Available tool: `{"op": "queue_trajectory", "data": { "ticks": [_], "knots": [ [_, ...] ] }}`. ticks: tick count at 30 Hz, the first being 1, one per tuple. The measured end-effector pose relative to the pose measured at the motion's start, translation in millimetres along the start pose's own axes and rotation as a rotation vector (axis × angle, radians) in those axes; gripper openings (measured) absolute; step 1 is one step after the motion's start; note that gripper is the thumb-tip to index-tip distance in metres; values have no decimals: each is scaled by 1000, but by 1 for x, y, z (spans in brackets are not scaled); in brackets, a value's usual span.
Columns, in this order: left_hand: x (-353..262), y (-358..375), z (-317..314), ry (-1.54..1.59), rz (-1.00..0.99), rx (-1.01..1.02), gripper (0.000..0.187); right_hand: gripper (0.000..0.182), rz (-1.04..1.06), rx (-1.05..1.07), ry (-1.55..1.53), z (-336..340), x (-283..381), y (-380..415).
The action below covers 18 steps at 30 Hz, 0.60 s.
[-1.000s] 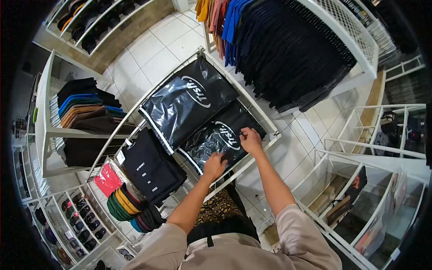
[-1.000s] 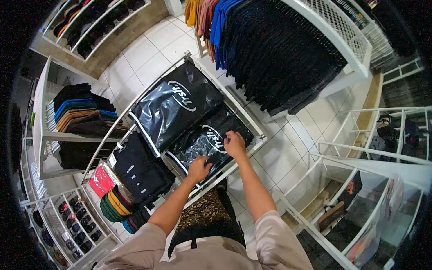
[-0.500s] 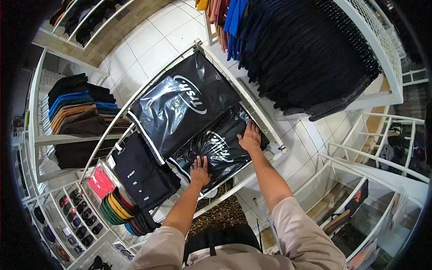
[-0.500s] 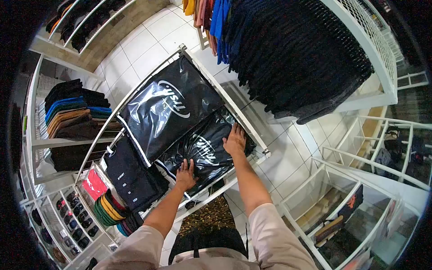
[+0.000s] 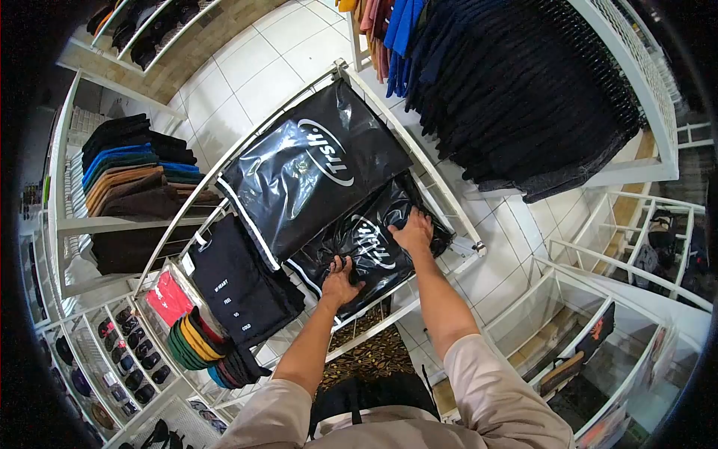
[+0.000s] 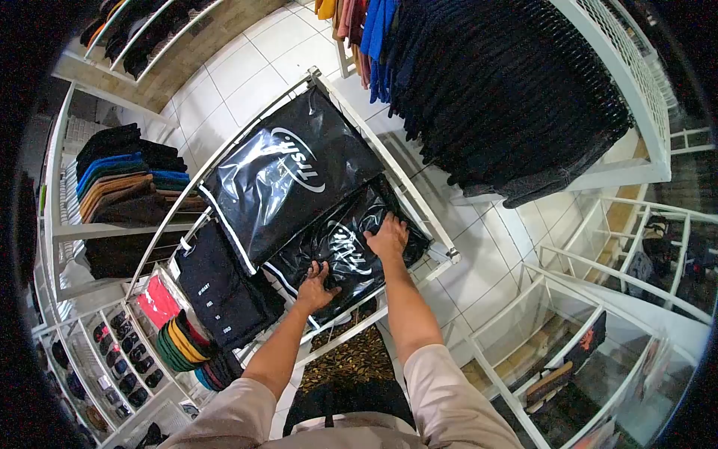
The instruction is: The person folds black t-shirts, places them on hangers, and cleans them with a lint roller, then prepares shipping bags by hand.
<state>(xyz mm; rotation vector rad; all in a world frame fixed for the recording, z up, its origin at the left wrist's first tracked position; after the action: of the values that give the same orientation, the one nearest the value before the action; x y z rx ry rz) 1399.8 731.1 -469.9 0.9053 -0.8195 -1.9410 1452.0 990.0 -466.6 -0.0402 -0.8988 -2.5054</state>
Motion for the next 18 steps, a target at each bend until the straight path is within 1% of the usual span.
{"op": "queue_trajectory", "data": {
  "ticks": [1, 2, 4, 5, 7, 8, 9, 11, 12, 13, 15, 16, 17, 18],
  "knots": [
    [-2, 2, 0, 28, -15, 13, 105, 101, 12, -31, -35, 3, -2, 0],
    [-3, 0, 1, 32, -20, 13, 105, 101, 10, -35, -30, 4, -4, 0],
    [-2, -5, -4, 52, -5, 42, 107, 85, 106, -43, -158, 7, 2, 4],
    [-2, -5, -9, 57, -6, 48, 107, 69, 126, -168, -154, 6, 6, 16],
    [-6, -2, -3, 66, 9, 30, 107, 52, 216, -139, -61, -4, 16, 24],
    [-7, 0, -1, 68, 21, 44, 108, 37, 267, -258, -51, -5, 20, 33],
    [-5, 0, -1, 67, 23, 40, 108, 37, 271, -258, -54, -4, 24, 41],
    [-3, 0, -3, 65, 17, 35, 108, 28, 238, -313, -39, 2, 29, 56],
    [-3, 0, -2, 75, 26, 42, 110, 20, 258, -362, -25, 2, 30, 62],
    [-3, 1, 0, 74, 25, 40, 110, 20, 257, -364, -26, 0, 30, 68],
    [-4, 1, 2, 68, 29, 58, 110, 17, 265, -502, -102, 5, 34, 81],
    [-5, 2, 2, 68, 26, 56, 110, 18, 256, -453, -86, 7, 34, 86],
    [-5, 2, 3, 68, 21, 54, 108, 18, 257, -457, -84, 10, 35, 91],
    [-6, 4, 4, 68, 17, 52, 107, 20, 205, -413, -91, 11, 35, 96]
  ]
}}
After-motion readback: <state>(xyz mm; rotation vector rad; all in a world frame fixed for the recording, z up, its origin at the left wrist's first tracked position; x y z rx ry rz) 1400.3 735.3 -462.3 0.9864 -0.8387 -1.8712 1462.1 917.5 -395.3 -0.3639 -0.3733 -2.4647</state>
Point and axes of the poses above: each hand's wrist, its own y-axis away from the middle knuckle, its own z-axis out of the back of the hand, x = y × z, the point moved 4 cm from there along -y, towards the middle knuckle, and after that the axes turned 4 degrees about y, right-handed, at the moved point
